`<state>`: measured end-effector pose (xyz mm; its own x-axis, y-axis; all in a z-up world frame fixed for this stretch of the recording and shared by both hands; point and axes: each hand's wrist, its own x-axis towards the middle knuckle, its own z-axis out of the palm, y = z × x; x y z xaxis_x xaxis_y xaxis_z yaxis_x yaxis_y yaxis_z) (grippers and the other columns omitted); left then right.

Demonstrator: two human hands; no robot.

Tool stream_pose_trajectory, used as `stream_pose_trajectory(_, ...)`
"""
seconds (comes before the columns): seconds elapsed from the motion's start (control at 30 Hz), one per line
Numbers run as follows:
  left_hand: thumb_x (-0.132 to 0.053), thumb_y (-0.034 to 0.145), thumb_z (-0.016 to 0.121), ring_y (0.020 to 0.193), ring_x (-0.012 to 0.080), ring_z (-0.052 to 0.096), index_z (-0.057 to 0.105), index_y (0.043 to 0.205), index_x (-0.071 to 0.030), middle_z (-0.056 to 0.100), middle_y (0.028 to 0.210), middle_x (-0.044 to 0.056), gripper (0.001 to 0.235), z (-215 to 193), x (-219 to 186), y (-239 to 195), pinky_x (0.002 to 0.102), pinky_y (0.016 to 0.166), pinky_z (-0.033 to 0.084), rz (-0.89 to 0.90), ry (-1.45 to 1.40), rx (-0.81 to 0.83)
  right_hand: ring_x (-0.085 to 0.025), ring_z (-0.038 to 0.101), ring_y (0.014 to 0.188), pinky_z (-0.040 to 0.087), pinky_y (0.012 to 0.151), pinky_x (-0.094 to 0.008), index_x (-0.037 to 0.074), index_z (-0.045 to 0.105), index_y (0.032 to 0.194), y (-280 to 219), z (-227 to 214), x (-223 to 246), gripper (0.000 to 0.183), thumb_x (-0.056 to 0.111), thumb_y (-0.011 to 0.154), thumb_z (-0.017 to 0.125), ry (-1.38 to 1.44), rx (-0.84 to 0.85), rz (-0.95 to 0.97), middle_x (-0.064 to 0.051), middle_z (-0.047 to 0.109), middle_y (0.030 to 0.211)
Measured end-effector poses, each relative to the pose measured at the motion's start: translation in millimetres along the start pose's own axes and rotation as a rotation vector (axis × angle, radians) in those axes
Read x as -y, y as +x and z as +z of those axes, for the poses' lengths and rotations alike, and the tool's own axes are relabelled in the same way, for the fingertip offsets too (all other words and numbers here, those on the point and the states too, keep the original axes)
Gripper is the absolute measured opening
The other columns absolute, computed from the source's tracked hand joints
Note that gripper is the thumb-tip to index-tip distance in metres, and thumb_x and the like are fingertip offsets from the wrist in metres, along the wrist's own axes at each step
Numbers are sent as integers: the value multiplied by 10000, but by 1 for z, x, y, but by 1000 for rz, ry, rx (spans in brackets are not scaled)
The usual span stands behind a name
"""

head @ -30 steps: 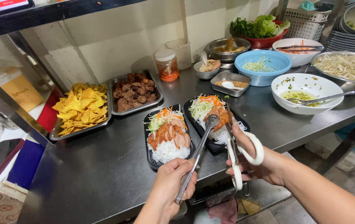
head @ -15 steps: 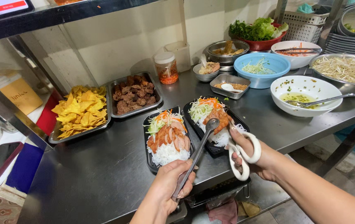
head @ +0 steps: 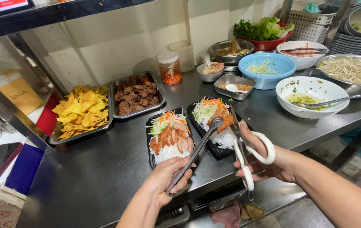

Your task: The person assembles two noodle dishes in black trays by layering shredded vegetables, sliced meat, and fried chips, then drizzling sauce and sprinkling crushed peanuts. They use tongs, scissors, and a ladle to handle and cut ingredients before placing lids on the trays.

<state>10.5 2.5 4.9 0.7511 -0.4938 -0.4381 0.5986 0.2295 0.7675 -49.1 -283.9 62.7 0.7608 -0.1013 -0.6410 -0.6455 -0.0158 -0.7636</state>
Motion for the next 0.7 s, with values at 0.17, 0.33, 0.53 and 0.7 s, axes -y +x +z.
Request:
stream_pose_trajectory(0.17, -150, 961, 658, 393, 142, 462, 635, 969, 18, 612, 687, 135, 170, -4, -10, 7, 251, 300, 264, 2, 48, -35, -161, 527, 572, 422, 518, -333, 85, 601, 1009, 13, -2, -11, 652, 728, 903, 584, 27, 130, -298, -50, 576, 705)
stream_pose_trajectory(0.33, -182, 960, 661, 369, 128, 424, 651, 963, 34, 608, 669, 130, 216, -4, 0, 9, 244, 287, 246, 37, -7, 8, -155, 596, 572, 408, 504, -298, 167, 617, 949, -13, 10, -8, 694, 826, 860, 421, 97, 45, -64, -22, 601, 670)
stream_pose_trajectory(0.53, -174, 961, 665, 375, 147, 438, 629, 937, 20, 598, 666, 132, 199, 0, 9, 12, 254, 298, 253, 44, 8, 32, -183, 678, 653, 424, 536, -291, 106, 588, 1026, -17, 17, -1, 712, 764, 930, 334, 33, -25, 25, -61, 685, 778)
stream_pose_trajectory(0.7, -148, 960, 654, 387, 150, 445, 623, 937, 16, 614, 682, 143, 168, -3, -2, 17, 260, 301, 254, 21, 17, -4, -133, 488, 495, 415, 464, -299, 93, 612, 951, -1, 14, -5, 560, 647, 903, 544, 63, 85, -222, -31, 538, 640)
